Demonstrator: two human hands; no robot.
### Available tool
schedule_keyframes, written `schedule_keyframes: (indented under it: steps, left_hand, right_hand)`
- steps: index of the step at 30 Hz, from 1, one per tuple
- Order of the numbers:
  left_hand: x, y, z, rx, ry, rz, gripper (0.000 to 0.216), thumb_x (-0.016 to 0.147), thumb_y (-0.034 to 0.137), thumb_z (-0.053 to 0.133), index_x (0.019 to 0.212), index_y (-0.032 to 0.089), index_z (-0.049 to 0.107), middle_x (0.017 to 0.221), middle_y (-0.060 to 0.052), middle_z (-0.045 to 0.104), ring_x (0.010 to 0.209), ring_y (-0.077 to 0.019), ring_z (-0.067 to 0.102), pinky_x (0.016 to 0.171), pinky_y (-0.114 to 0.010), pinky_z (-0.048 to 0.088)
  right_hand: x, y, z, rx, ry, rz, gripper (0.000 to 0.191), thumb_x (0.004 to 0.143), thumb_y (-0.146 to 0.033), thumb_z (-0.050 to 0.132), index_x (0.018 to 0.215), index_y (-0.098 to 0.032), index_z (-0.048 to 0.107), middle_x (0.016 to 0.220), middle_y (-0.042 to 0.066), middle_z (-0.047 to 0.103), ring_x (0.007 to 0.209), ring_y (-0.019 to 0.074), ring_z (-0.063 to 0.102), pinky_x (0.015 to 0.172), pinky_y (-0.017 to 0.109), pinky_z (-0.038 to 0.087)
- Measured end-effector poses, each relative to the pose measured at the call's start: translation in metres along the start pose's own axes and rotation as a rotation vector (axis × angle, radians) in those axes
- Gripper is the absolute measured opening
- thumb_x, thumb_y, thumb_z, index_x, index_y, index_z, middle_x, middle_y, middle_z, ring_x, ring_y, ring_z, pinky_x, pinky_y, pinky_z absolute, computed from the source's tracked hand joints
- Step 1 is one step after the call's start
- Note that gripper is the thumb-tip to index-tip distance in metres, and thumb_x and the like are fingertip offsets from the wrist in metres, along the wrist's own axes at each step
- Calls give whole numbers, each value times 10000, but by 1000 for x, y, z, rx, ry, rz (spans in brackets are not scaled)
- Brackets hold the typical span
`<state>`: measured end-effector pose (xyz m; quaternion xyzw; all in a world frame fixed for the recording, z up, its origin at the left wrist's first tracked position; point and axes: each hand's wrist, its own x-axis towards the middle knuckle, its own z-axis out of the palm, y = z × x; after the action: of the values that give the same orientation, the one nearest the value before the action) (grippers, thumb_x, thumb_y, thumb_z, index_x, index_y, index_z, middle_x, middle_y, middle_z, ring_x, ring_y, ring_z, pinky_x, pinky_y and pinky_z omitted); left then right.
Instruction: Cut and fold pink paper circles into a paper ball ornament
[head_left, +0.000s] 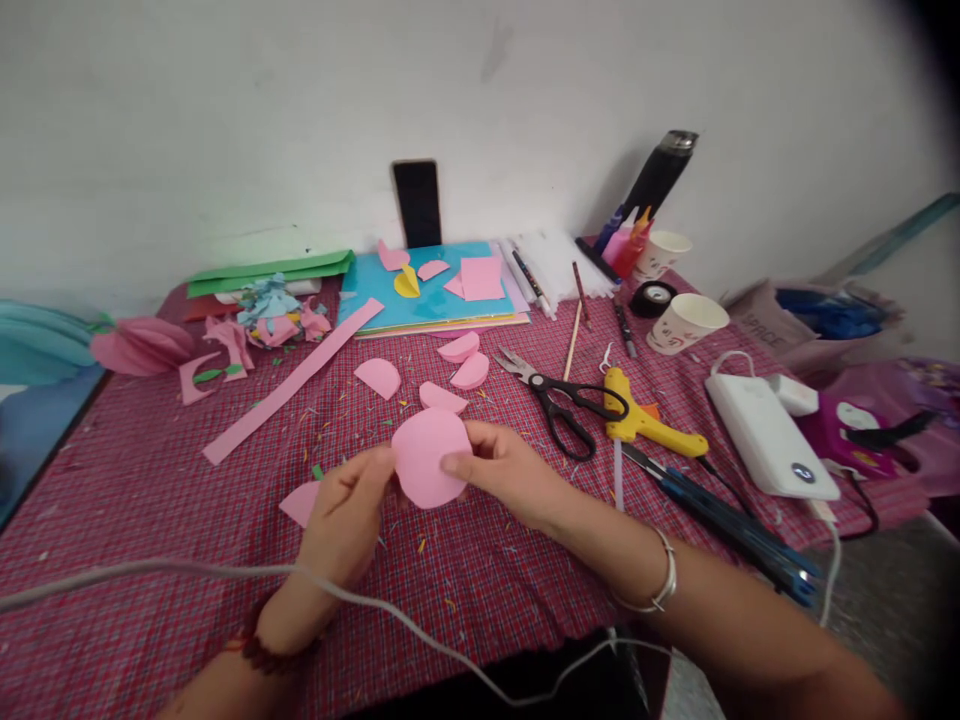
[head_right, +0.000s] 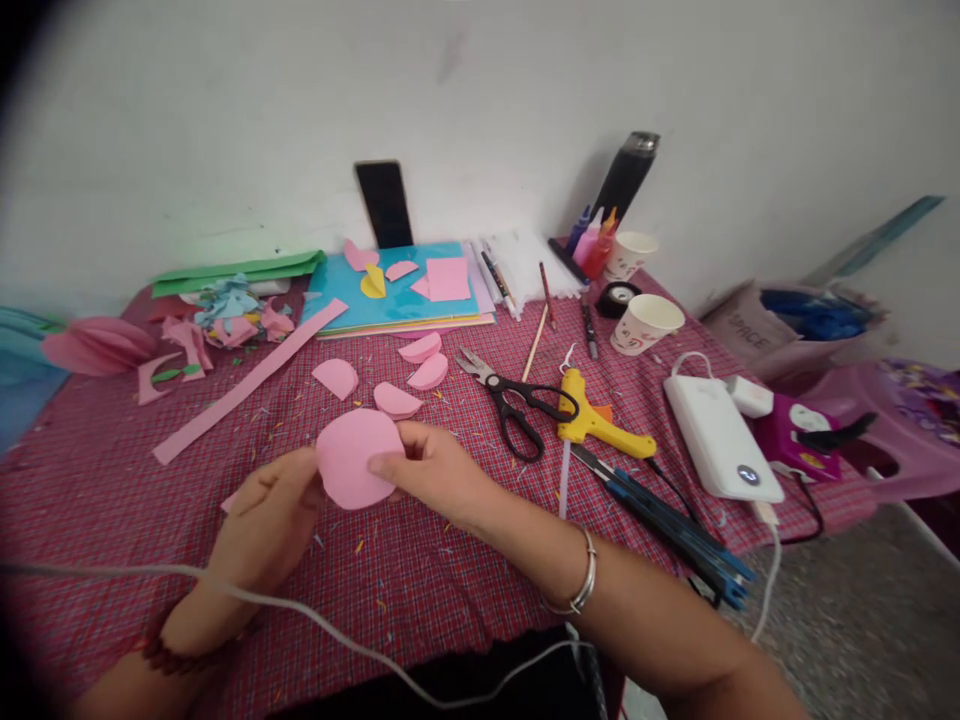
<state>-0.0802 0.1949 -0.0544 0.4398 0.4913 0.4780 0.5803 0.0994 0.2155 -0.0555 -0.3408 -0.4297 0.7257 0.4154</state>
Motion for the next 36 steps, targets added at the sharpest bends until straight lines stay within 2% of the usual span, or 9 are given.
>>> schedule_keyframes:
  steps: [4, 7, 10, 13, 20, 25, 28, 31, 36]
  left_hand:
    - [1, 11, 5, -232, -172, -113, 677, 866, 671, 338, 577, 159, 674, 580, -74, 607, 538, -160, 549, 537, -297, 443]
    - [2, 9, 2, -190, -169, -64, 492, 845, 578, 485, 687, 166, 704, 602, -52, 617, 543, -144, 545, 531, -270, 436]
    - [1, 3, 1, -7, -187, -7, 203, 710, 346, 719, 840, 191, 703, 710, -24, 650, 623, -144, 564, 563, -253, 444]
    - [-1, -1, 4, 87, -187, -35, 138, 710, 287, 720, 792, 183, 682, 700, -10, 632, 636, -139, 550, 581, -251, 440]
    - [-1, -5, 7, -199, -124, -137, 228, 786, 370, 658, 708, 156, 639, 638, -2, 572, 572, -116, 496, 546, -237, 419]
    - [0, -7, 3, -130, -57, -69, 283, 770, 399, 689, 662, 163, 575, 617, 38, 497, 530, -81, 410, 488, -196, 334]
    - [-1, -5, 2, -155, -91, -9, 282, 727, 431, 718, 748, 176, 600, 660, 37, 526, 552, -87, 446, 500, -198, 351]
    - [-3, -4, 5, -87, -125, 52, 291, 633, 321, 804, 825, 184, 634, 739, 23, 586, 652, -114, 526, 594, -221, 420]
    - [-3, -10, 7, -33, -80, 43, 138, 728, 287, 713, 721, 169, 642, 691, 11, 594, 639, -122, 529, 621, -247, 428]
  right_hand:
    - [1, 0, -4, 50, 65, 6, 181, 671, -298, 738, 707, -164, 622, 620, -36, 577, 606, 103, 511, 611, 239, 389]
    - [0, -1, -7, 50, 71, 42, 132, 650, -252, 713, 706, -158, 640, 608, -30, 591, 576, 100, 507, 580, 230, 371]
    - [-2, 0, -6, 28, 77, 84, 74, 638, -204, 678, 672, -155, 634, 578, -39, 575, 526, 82, 465, 536, 212, 337]
    - [-3, 2, -5, 24, 47, 108, 123, 630, -210, 681, 735, -149, 662, 615, -27, 612, 545, 92, 489, 546, 213, 362]
    - [-3, 3, -5, -44, -53, 89, 294, 662, -299, 766, 914, -167, 691, 780, -5, 688, 700, 124, 581, 706, 259, 451]
    - [-5, 10, -2, -222, -200, 187, 223, 660, -324, 777, 754, -141, 690, 678, -27, 639, 629, 103, 529, 683, 260, 438]
    - [-5, 13, 1, -207, -154, 157, 234, 657, -346, 782, 703, -143, 677, 625, -38, 596, 579, 88, 480, 619, 236, 407]
    - [-5, 14, 4, -140, -59, 78, 258, 675, -378, 773, 767, -152, 689, 633, -32, 589, 565, 86, 452, 576, 223, 382]
    - [-7, 12, 7, -166, -65, 61, 300, 707, -400, 753, 880, -163, 690, 690, -16, 601, 610, 106, 476, 610, 241, 393]
